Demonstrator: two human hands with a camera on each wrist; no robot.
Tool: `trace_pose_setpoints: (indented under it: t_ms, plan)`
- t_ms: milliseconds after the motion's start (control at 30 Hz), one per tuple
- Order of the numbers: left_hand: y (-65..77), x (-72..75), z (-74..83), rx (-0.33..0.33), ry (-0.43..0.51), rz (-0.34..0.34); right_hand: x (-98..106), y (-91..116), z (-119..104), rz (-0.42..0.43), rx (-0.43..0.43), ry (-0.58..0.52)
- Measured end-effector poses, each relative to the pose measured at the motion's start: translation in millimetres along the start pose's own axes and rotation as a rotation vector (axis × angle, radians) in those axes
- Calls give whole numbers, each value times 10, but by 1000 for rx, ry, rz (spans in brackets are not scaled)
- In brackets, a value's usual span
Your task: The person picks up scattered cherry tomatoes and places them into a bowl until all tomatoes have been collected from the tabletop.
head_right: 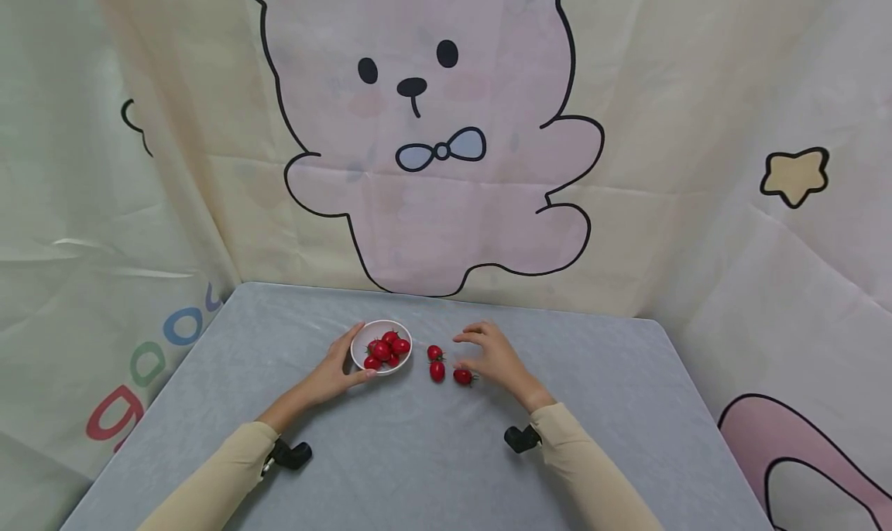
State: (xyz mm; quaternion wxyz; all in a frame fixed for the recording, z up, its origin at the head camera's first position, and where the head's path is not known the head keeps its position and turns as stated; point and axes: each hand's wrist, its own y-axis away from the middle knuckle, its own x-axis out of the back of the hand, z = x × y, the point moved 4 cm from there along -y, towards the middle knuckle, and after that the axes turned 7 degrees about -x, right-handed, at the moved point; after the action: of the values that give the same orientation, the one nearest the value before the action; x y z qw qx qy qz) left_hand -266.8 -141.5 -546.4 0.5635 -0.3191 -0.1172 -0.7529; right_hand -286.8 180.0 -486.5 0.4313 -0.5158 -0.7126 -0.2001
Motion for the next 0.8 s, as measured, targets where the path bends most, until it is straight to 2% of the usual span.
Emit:
trace_pose_setpoints:
  t_ms: [233, 800]
  plan:
    - [2, -2, -3, 16, 6, -4, -72, 142, 126, -56, -26, 6]
    - [-6, -6, 9, 33, 12, -12, -221, 241, 254, -72, 11, 53]
